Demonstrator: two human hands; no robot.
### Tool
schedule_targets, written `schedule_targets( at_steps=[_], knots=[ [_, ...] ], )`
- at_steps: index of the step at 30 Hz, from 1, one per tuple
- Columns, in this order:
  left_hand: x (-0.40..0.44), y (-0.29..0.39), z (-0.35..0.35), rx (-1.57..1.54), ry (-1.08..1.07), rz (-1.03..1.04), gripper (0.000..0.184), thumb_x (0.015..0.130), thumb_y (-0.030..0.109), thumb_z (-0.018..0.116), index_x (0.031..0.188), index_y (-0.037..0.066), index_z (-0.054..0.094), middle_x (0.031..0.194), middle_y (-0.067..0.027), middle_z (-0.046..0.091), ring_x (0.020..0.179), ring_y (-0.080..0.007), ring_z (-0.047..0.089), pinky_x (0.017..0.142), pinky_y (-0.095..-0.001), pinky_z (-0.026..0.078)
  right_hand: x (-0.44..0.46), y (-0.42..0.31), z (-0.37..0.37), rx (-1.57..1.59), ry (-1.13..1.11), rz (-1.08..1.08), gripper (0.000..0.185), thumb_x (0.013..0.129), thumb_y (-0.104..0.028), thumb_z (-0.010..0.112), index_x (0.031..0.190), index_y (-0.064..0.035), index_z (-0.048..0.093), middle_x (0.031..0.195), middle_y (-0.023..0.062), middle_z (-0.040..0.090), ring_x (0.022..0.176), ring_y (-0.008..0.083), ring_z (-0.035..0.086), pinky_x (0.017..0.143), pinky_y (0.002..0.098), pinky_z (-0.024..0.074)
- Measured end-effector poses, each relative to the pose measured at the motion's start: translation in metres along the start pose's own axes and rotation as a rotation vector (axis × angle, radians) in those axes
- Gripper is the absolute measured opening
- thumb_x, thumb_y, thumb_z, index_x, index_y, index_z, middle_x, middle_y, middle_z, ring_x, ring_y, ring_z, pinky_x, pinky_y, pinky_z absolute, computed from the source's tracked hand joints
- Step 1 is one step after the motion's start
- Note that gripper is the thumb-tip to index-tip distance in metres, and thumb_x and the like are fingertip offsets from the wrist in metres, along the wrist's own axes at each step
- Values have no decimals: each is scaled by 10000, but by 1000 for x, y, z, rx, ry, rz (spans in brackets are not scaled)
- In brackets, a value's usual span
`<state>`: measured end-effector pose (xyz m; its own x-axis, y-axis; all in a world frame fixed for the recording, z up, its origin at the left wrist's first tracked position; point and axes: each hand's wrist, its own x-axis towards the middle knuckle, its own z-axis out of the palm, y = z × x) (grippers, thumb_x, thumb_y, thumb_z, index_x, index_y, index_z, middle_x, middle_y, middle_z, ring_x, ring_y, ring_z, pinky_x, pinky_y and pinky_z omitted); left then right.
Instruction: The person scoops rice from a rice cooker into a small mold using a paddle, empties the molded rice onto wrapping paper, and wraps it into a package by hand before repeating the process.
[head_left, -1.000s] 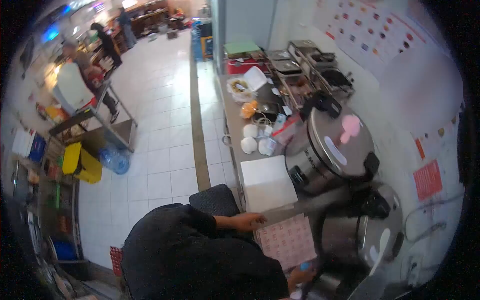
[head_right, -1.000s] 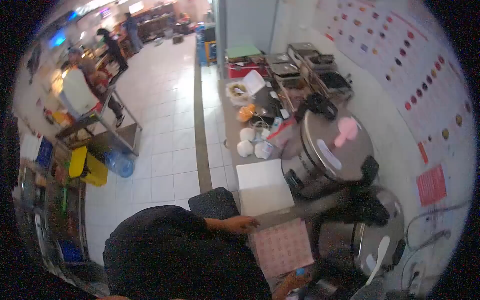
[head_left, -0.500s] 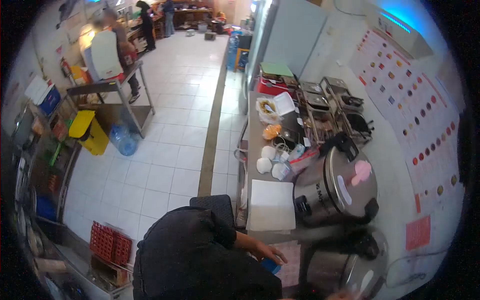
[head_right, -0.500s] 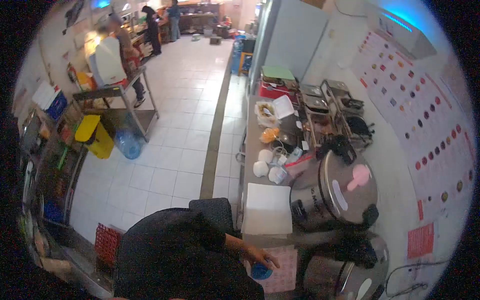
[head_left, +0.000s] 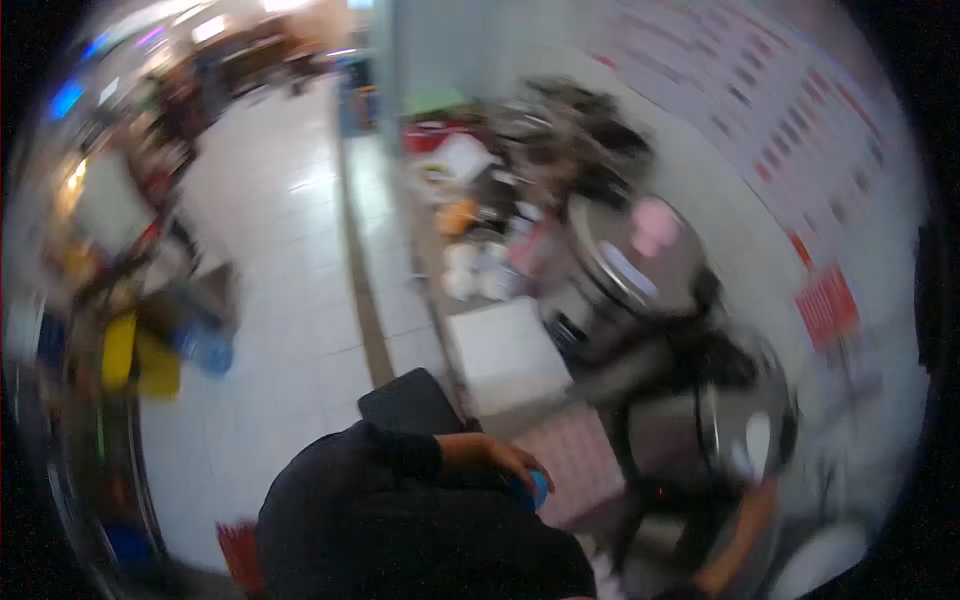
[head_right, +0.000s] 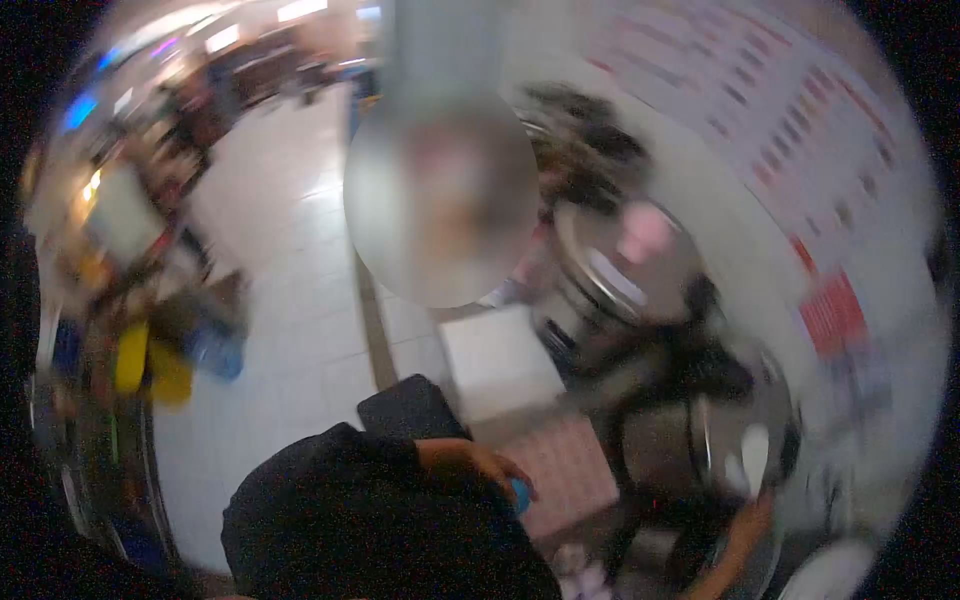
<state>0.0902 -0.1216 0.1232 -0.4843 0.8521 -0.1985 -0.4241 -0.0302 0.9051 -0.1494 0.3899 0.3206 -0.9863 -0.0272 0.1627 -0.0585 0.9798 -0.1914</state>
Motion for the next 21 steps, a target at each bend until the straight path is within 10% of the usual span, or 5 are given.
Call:
schedule_targets(
  at_steps=[3, 8, 15, 16, 21],
  knots=[
    [28, 19, 13, 234, -38, -89, 680, 906, 414, 757, 1483, 159, 504, 1475, -135, 496, 1349, -289, 467, 1110, -436, 400, -31, 28, -58, -92, 56, -82, 542, 979, -136, 584, 1483, -4, 436, 1548, 229, 421, 1427, 391, 409, 1198, 446, 297],
    [103, 48, 31, 301, -92, -167, 751, 885, 510, 750, 1478, 129, 492, 1440, -148, 527, 1328, -302, 501, 1100, -432, 420, -84, 67, -148, -51, 28, 156, 399, 958, -113, 626, 1338, -1, 577, 1290, 227, 653, 1200, 385, 623, 1014, 418, 472],
    [222, 9, 89, -448, 195, -107, 779, 972, 631, 548, 1471, 38, 469, 1403, -143, 575, 1256, -275, 583, 1079, -408, 458, -68, 182, -77, -461, -906, -201, 412, 937, -428, 620, 867, -52, 773, 893, 181, 743, 866, 356, 717, 780, 477, 533],
    [236, 13, 100, -447, 187, -118, 779, 972, 631, 548, 1471, 38, 469, 1403, -143, 575, 1256, -275, 583, 1079, -408, 458, -65, 185, -56, -520, -1109, 101, 412, 915, -445, 649, 888, -56, 781, 932, 151, 758, 910, 354, 720, 819, 478, 534],
    [266, 46, 151, -522, 280, 15, 844, 979, 676, 471, 1490, 6, 425, 1403, -170, 572, 1272, -290, 584, 1089, -419, 459, -55, 238, 57, -847, -1039, -418, 437, 865, -459, 718, 1148, -127, 738, 1182, 63, 734, 1140, 291, 665, 1017, 536, 426]
  ],
)
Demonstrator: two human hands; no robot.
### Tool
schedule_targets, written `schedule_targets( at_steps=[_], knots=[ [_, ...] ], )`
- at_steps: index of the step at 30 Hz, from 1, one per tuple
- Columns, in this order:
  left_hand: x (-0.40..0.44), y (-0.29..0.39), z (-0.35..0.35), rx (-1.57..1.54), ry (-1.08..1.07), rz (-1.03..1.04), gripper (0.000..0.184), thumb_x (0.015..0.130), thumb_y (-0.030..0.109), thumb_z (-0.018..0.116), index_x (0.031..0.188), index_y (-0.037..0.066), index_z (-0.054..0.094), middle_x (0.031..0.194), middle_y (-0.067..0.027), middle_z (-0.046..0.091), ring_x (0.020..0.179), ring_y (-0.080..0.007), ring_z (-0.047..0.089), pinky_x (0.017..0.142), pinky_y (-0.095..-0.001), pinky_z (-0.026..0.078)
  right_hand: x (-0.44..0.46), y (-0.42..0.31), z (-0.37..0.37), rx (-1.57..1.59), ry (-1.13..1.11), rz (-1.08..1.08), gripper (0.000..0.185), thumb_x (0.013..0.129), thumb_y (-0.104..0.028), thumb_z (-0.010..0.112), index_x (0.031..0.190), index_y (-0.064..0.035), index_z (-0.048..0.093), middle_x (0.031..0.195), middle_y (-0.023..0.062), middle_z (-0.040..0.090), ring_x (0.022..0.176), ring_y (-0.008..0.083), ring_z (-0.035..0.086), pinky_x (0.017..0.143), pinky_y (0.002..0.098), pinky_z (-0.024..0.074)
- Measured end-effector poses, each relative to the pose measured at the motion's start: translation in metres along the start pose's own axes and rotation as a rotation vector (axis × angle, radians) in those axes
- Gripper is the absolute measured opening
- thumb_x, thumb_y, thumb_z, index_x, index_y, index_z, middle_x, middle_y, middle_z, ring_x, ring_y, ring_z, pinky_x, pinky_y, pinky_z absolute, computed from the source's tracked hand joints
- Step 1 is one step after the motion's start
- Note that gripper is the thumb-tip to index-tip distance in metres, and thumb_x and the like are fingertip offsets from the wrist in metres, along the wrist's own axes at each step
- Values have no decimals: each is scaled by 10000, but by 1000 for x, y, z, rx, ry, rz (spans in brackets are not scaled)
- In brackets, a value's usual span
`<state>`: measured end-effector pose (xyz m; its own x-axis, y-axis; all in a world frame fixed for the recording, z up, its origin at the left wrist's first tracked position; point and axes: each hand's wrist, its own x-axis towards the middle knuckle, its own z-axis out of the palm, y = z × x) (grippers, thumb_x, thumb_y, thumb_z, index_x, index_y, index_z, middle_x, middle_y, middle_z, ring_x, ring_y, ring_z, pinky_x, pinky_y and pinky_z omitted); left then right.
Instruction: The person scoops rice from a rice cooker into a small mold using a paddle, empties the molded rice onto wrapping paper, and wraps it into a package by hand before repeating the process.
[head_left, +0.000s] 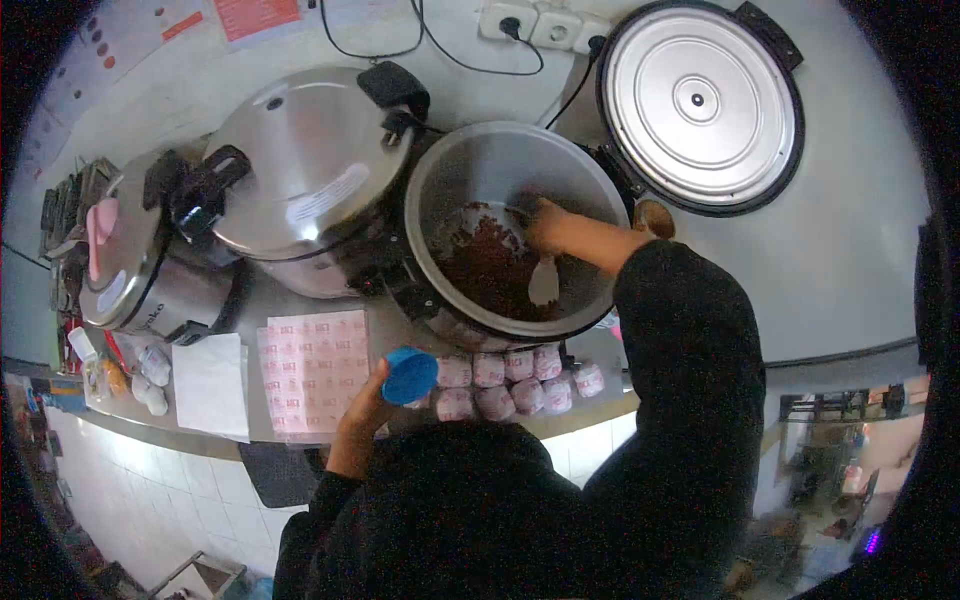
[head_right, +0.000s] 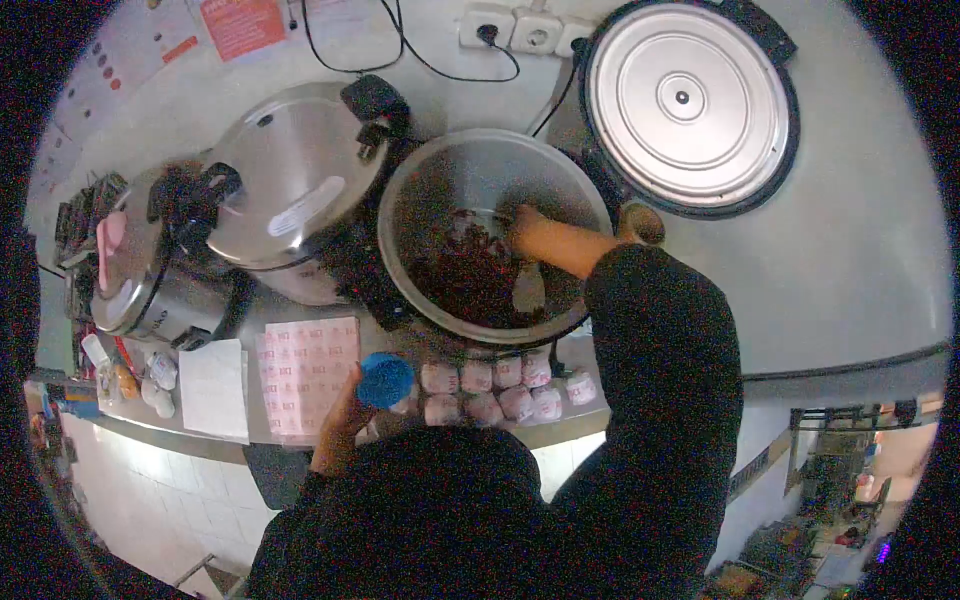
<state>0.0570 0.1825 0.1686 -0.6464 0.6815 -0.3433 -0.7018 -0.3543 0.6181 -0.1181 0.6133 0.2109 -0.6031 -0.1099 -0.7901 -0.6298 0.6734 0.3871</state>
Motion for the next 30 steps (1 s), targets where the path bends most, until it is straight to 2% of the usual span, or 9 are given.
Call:
schedule_targets(
  at_steps=[2, 6, 12, 15, 17, 19, 22, 26, 30],
  knots=[
    [-2, -3, 13, -11, 45, 38, 865, 970, 697, 462, 1488, 5, 426, 1394, -171, 578, 1265, -294, 588, 1081, -435, 471, 53, 4, 30, -304, 178, -126, 470, 858, -466, 727, 1221, -169, 708, 1223, 52, 717, 1180, 273, 645, 1030, 516, 404],
    [-10, -16, 1, 116, 204, 121, 892, 953, 744, 426, 1478, 23, 447, 1362, -153, 598, 1238, -291, 603, 1054, -447, 495, -9, 22, -51, -214, 123, -264, 423, 878, -465, 707, 1160, -152, 734, 1197, 53, 719, 1166, 281, 648, 1030, 529, 398],
    [-28, -27, -24, -26, 382, 113, 864, 963, 762, 352, 1475, 77, 472, 1359, -126, 607, 1225, -292, 609, 1035, -463, 508, 7, 72, -78, 192, -146, -134, 486, 900, -526, 679, 1109, -97, 766, 1108, 101, 731, 1093, 344, 667, 932, 525, 499],
    [-25, -32, -23, 7, 425, 110, 868, 961, 764, 355, 1478, 75, 464, 1371, -134, 595, 1220, -299, 609, 1041, -470, 504, 35, 58, -51, 126, -280, -381, 525, 908, -540, 671, 1154, -84, 754, 1123, 141, 730, 1101, 364, 667, 890, 499, 539],
    [-21, -26, -13, 15, 430, 93, 872, 954, 766, 375, 1480, 75, 457, 1385, -135, 583, 1224, -298, 605, 1045, -469, 501, 58, 37, -10, 103, -115, -316, 503, 926, -525, 657, 1154, -88, 754, 1162, 154, 723, 1130, 356, 662, 931, 504, 534],
    [-17, -12, 7, 23, 411, 72, 950, 868, 790, 544, 1456, 49, 457, 1363, -136, 574, 1190, -269, 610, 1006, -395, 496, 45, 22, -22, 55, -126, -345, 491, 926, -515, 661, 1156, -91, 754, 1179, 156, 719, 1140, 355, 659, 938, 503, 532],
    [-15, -2, 18, 61, 437, 2, 981, 822, 805, 594, 1439, 53, 468, 1308, -127, 590, 1166, -249, 613, 966, -375, 516, 28, 22, -28, 81, -74, -288, 480, 923, -501, 669, 1152, -89, 755, 1190, 165, 716, 1146, 358, 658, 948, 503, 530],
    [-20, -7, 8, 136, 435, 29, 1000, 802, 820, 605, 1434, 56, 472, 1261, -115, 599, 1134, -229, 616, 923, -351, 528, -42, 54, -88, 288, -78, -112, 466, 921, -481, 677, 1129, -72, 758, 1133, 190, 728, 1121, 376, 669, 950, 501, 525],
    [-29, -4, 6, 96, 444, 18, 975, 817, 807, 596, 1433, 60, 478, 1252, -101, 603, 1088, -212, 619, 870, -333, 528, -36, 66, -86, 280, -59, -87, 462, 932, -481, 661, 1109, -66, 761, 1073, 204, 735, 1082, 387, 679, 952, 490, 524]
  ],
)
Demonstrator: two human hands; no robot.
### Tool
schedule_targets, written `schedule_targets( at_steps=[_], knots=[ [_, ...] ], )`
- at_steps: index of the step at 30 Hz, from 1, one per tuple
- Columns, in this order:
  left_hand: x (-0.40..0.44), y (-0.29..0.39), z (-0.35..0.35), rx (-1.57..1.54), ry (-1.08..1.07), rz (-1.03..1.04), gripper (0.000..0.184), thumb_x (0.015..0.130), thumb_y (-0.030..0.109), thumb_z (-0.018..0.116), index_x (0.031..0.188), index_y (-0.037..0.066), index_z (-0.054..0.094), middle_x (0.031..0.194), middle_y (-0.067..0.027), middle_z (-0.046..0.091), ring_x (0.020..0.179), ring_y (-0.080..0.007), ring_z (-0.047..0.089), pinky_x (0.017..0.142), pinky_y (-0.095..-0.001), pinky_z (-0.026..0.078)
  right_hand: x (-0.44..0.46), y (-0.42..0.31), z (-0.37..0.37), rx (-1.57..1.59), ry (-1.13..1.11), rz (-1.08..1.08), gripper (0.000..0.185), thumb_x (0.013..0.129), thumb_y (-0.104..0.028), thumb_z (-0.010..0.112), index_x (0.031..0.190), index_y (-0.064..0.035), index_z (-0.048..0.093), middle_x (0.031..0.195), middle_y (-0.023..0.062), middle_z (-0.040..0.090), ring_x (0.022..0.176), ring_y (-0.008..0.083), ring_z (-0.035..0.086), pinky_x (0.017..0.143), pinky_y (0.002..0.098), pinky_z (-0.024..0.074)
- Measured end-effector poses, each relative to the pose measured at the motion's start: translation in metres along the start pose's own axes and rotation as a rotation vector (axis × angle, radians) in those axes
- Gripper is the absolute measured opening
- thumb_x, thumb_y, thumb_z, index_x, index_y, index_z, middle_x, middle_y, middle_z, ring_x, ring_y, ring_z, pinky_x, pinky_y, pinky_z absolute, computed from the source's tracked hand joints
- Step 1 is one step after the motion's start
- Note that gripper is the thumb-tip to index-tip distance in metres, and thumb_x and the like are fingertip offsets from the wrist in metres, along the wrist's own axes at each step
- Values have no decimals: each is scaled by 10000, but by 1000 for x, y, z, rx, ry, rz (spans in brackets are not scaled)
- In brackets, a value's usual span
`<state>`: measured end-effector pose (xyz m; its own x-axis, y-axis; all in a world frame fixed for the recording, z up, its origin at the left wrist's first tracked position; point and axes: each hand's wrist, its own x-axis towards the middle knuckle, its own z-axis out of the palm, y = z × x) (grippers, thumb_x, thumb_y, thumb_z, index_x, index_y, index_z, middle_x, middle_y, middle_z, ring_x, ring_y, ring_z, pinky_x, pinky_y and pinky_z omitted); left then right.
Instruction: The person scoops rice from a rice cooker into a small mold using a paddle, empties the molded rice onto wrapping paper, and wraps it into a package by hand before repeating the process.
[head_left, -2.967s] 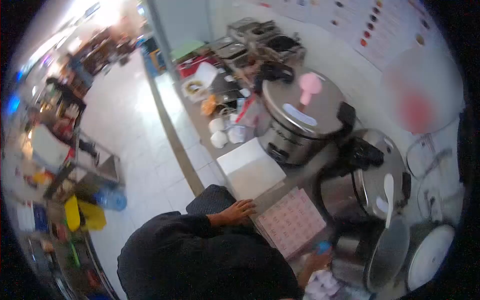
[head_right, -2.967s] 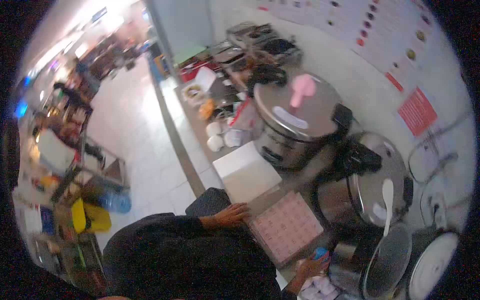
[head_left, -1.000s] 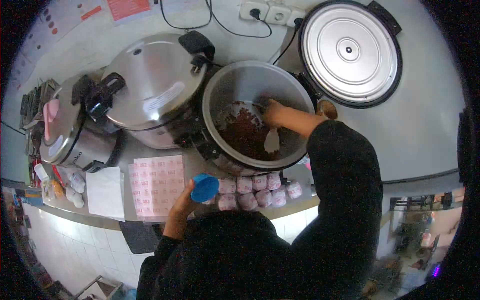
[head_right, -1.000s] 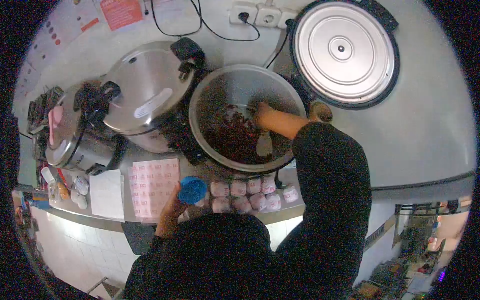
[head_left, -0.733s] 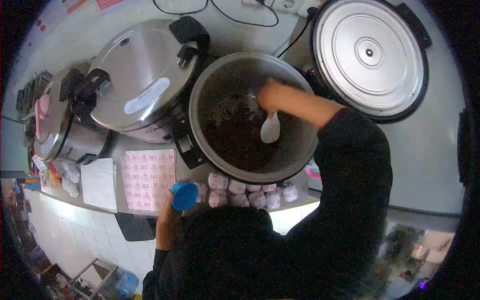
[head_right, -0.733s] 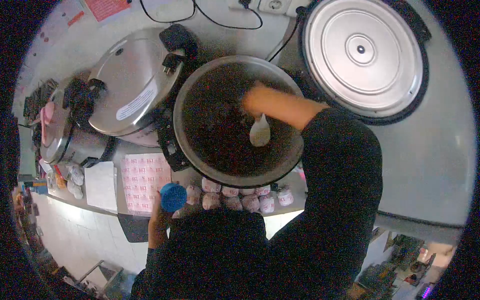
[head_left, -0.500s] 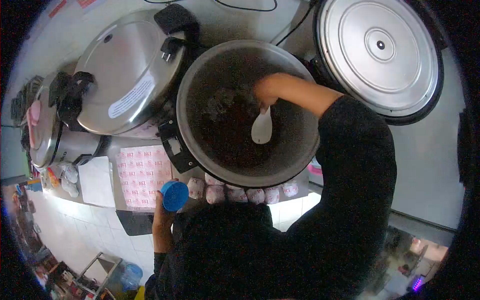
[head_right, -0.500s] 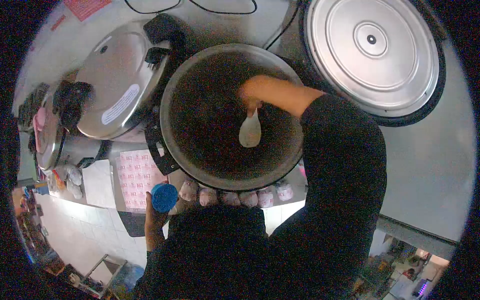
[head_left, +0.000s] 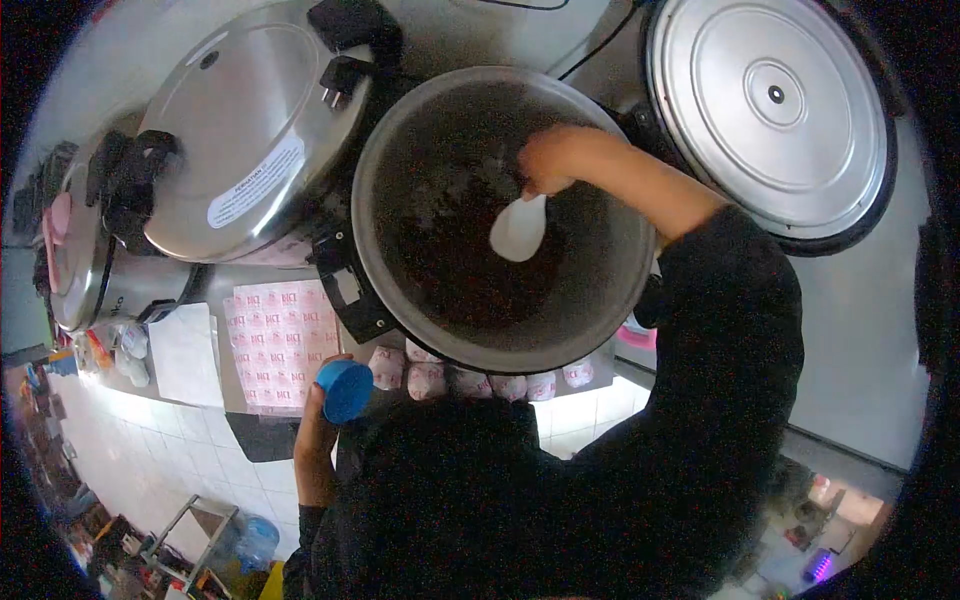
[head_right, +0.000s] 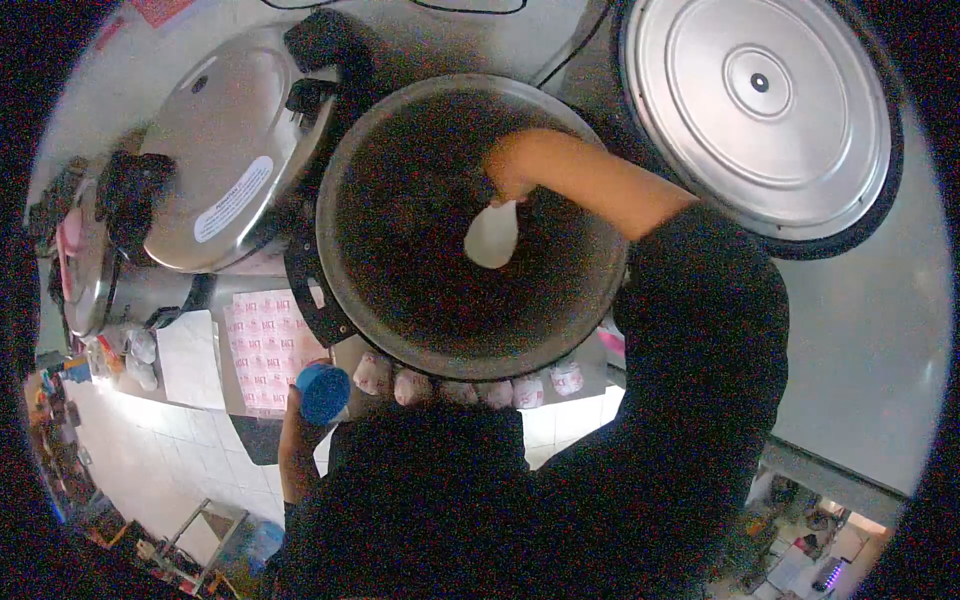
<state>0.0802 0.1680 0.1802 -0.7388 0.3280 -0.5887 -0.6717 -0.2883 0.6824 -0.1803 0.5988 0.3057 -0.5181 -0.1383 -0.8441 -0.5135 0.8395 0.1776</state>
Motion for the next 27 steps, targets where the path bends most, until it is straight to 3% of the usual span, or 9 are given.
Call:
schedule_targets(
  at_steps=[4, 6, 9, 12, 14, 17, 21, 24, 27],
  knots=[
    [5, -4, -9, -42, 4, 37, 924, 857, 783, 562, 1439, 71, 474, 1241, -100, 609, 1064, -213, 629, 827, -329, 535, 44, -6, 30, 17, 60, -50, 485, 946, -513, 627, 1155, -94, 750, 1111, 155, 734, 1109, 366, 670, 946, 525, 506],
    [8, -8, -19, -63, -114, 19, 933, 863, 761, 588, 1501, 104, 410, 1398, -108, 548, 1238, -254, 573, 1022, -422, 494, 73, -9, 46, -44, 53, -72, 489, 950, -523, 616, 1170, -106, 747, 1137, 133, 732, 1139, 352, 659, 964, 549, 485],
    [0, -10, -17, -58, -132, 55, 911, 882, 758, 564, 1493, 96, 429, 1382, -103, 558, 1233, -253, 576, 1012, -413, 496, 92, -12, 57, 4, 51, -37, 457, 949, -523, 610, 1191, -160, 747, 1196, 86, 718, 1207, 320, 626, 1022, 593, 414],
    [-11, -6, -10, -2, -83, 136, 871, 917, 742, 524, 1483, 85, 449, 1378, -102, 562, 1253, -252, 567, 1036, -407, 476, 92, -11, 58, -246, 108, -158, 402, 944, -504, 613, 1148, -191, 761, 1187, 61, 718, 1214, 298, 616, 1068, 602, 356],
    [-18, -12, -16, -40, -68, 125, 856, 930, 731, 511, 1483, 80, 452, 1380, -100, 561, 1261, -250, 563, 1044, -403, 468, 95, -1, 72, -349, 509, -531, 364, 937, -492, 612, 1078, -197, 772, 1137, 55, 724, 1163, 291, 637, 1067, 580, 358],
    [-30, -20, -17, -37, -7, 112, 846, 945, 722, 494, 1481, 69, 455, 1386, -97, 558, 1275, -243, 554, 1061, -398, 451, 71, -1, 43, -223, 364, -429, 387, 861, -491, 689, 1053, -164, 766, 1106, 90, 728, 1184, 336, 628, 1038, 645, 414],
    [-39, -18, -19, -23, 77, 120, 801, 963, 691, 487, 1461, 64, 473, 1359, -93, 564, 1245, -227, 553, 1054, -373, 431, 28, 4, 6, -298, 132, -223, 425, 777, -475, 785, 1060, -159, 767, 1070, 109, 732, 1158, 354, 635, 1045, 603, 432],
    [-37, -23, -27, -44, 90, 130, 757, 975, 661, 492, 1443, 67, 484, 1322, -89, 574, 1231, -219, 549, 1040, -357, 423, 58, 13, 61, -247, 193, -299, 409, 804, -467, 764, 1049, -140, 767, 1053, 142, 729, 1128, 346, 651, 1051, 572, 427],
    [-33, -23, -32, -55, 109, 165, 753, 988, 663, 464, 1447, 67, 478, 1338, -91, 568, 1242, -227, 546, 1048, -365, 418, 81, 12, 90, -398, 375, -353, 297, 863, -390, 692, 1001, -139, 768, 996, 119, 744, 1040, 313, 694, 1043, 550, 409]
  ],
)
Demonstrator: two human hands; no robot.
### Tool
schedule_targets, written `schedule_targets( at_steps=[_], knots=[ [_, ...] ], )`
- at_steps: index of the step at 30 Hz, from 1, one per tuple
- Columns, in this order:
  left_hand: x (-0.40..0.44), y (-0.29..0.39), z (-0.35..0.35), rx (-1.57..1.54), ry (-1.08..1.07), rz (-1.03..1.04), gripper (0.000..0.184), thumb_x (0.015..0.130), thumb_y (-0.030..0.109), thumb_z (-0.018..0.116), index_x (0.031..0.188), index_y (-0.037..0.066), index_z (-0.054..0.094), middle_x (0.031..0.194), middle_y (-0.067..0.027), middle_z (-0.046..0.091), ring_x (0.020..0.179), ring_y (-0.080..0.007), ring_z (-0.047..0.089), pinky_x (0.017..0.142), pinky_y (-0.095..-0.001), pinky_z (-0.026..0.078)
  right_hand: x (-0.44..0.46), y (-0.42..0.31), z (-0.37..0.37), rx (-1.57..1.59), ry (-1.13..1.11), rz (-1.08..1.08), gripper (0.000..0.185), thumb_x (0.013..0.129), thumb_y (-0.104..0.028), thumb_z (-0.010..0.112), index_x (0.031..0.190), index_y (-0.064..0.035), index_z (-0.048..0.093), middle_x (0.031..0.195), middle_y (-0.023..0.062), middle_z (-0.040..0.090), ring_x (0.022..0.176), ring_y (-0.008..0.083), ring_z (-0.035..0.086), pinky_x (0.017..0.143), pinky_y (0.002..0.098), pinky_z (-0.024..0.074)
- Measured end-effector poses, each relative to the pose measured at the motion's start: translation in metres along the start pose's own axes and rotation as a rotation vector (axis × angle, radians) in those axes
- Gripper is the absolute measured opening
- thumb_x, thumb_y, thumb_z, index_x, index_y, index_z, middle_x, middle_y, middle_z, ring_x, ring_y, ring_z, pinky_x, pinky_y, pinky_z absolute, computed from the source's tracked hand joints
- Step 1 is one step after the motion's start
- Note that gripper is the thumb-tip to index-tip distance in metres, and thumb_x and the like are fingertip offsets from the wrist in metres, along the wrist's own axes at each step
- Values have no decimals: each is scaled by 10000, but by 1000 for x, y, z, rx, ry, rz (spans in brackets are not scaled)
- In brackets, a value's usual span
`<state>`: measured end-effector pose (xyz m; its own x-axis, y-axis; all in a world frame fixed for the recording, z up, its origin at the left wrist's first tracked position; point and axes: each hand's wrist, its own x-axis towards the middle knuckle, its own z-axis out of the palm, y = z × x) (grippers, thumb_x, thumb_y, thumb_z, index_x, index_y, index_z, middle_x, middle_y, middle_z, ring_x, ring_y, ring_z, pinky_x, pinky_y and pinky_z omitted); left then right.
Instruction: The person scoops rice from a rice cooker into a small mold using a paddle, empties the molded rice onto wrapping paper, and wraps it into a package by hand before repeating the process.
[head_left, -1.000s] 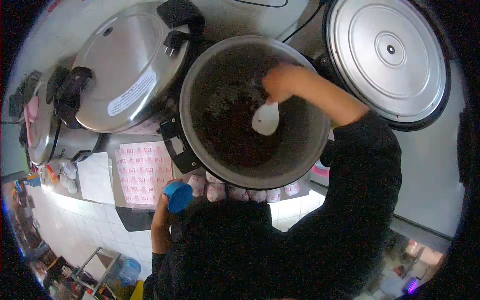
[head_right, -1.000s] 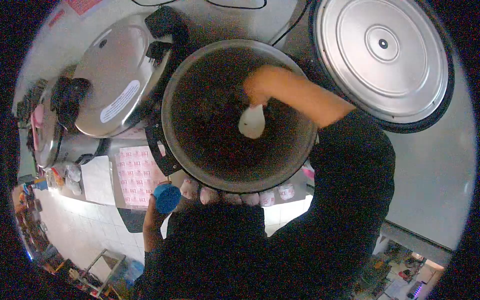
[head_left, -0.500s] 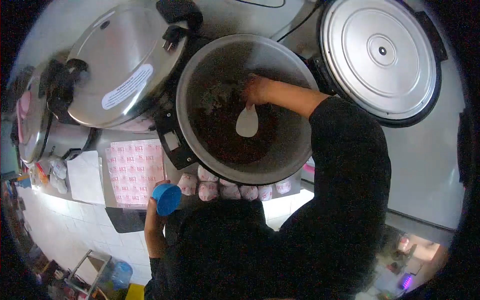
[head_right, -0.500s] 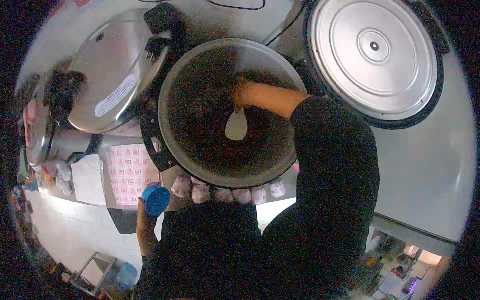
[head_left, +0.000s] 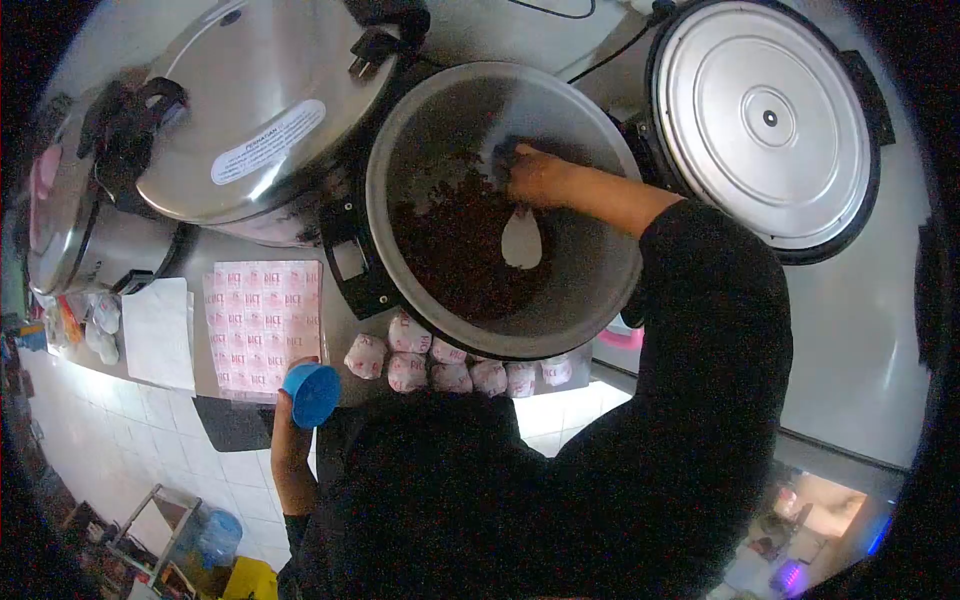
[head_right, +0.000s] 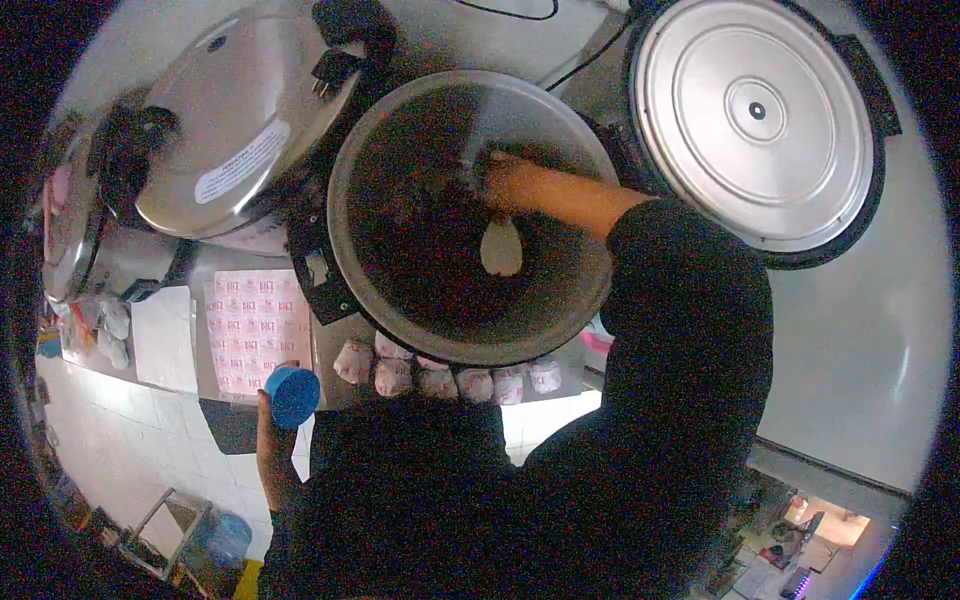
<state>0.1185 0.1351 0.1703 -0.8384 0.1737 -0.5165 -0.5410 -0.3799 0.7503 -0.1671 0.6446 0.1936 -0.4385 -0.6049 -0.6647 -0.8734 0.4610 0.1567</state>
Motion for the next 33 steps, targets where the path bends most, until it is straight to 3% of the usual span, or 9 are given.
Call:
schedule_targets(
  at_steps=[3, 5, 10, 13, 16, 24, 28, 31, 33],
  knots=[
    [7, -2, -1, -13, -82, -19, 780, 989, 692, 431, 1455, 69, 474, 1355, -92, 562, 1246, -233, 544, 1053, -377, 418, 2, -9, 6, -124, 36, 24, 260, 870, -370, 673, 983, -157, 769, 957, 90, 753, 999, 303, 709, 1029, 541, 412],
    [17, -2, 6, 20, -48, -30, 995, 875, 846, 419, 1501, 72, 434, 1428, -114, 544, 1279, -260, 560, 1059, -418, 470, -12, -16, -13, -193, 63, 59, 246, 867, -363, 672, 981, -169, 770, 942, 76, 756, 987, 299, 714, 1018, 541, 419],
    [18, 23, 50, 28, -88, -55, 1129, 790, 940, 350, 1514, 76, 406, 1424, -131, 551, 1281, -277, 563, 1067, -424, 471, -77, -24, -121, 250, -55, 231, 312, 905, -414, 676, 985, -130, 779, 995, 144, 752, 1012, 331, 708, 984, 606, 435],
    [27, 19, 52, -28, -167, -45, 1197, 740, 976, 316, 1520, 71, 390, 1408, -160, 564, 1267, -295, 577, 1076, -435, 468, -61, -38, -100, 406, -206, 55, 379, 904, -474, 681, 1034, -131, 777, 1046, 155, 745, 1041, 352, 695, 947, 634, 460],
    [31, 25, 61, -58, -202, -34, 1233, 717, 992, 296, 1523, 63, 375, 1388, -183, 575, 1249, -308, 590, 1078, -442, 471, -14, -57, -25, 298, -157, 125, 420, 894, -502, 671, 1067, -130, 764, 1086, 110, 742, 1091, 350, 672, 944, 576, 466],
    [27, 34, 63, 28, -307, 30, 1311, 647, 1022, 388, 1524, 49, 357, 1364, -216, 579, 1226, -322, 601, 1005, -447, 534, 1, -44, -47, 88, -4, 100, 443, 868, -527, 695, 1028, -120, 767, 1055, 116, 741, 1088, 327, 673, 974, 519, 444],
    [14, 44, 80, 57, -150, 16, 1357, 615, 1034, 402, 1545, 48, 324, 1322, -196, 609, 1186, -301, 625, 978, -433, 552, -43, -23, -112, 75, 59, 361, 316, 880, -434, 699, 929, -134, 784, 941, 61, 751, 1020, 269, 697, 959, 506, 437],
    [15, 63, 107, 200, -71, 163, 1395, 597, 1025, 446, 1581, 51, 269, 1279, -174, 638, 1151, -283, 644, 966, -408, 557, -38, -33, -78, -224, 21, 565, 215, 917, -325, 657, 915, -155, 791, 928, 46, 753, 996, 250, 703, 924, 465, 448],
    [14, 78, 130, 247, -64, 205, 1410, 598, 1013, 473, 1598, 49, 228, 1254, -164, 648, 1135, -275, 649, 965, -394, 551, -34, -60, -53, 29, -40, 644, 211, 928, -230, 603, 965, -181, 805, 972, 39, 770, 968, 251, 712, 799, 429, 476]
  ],
)
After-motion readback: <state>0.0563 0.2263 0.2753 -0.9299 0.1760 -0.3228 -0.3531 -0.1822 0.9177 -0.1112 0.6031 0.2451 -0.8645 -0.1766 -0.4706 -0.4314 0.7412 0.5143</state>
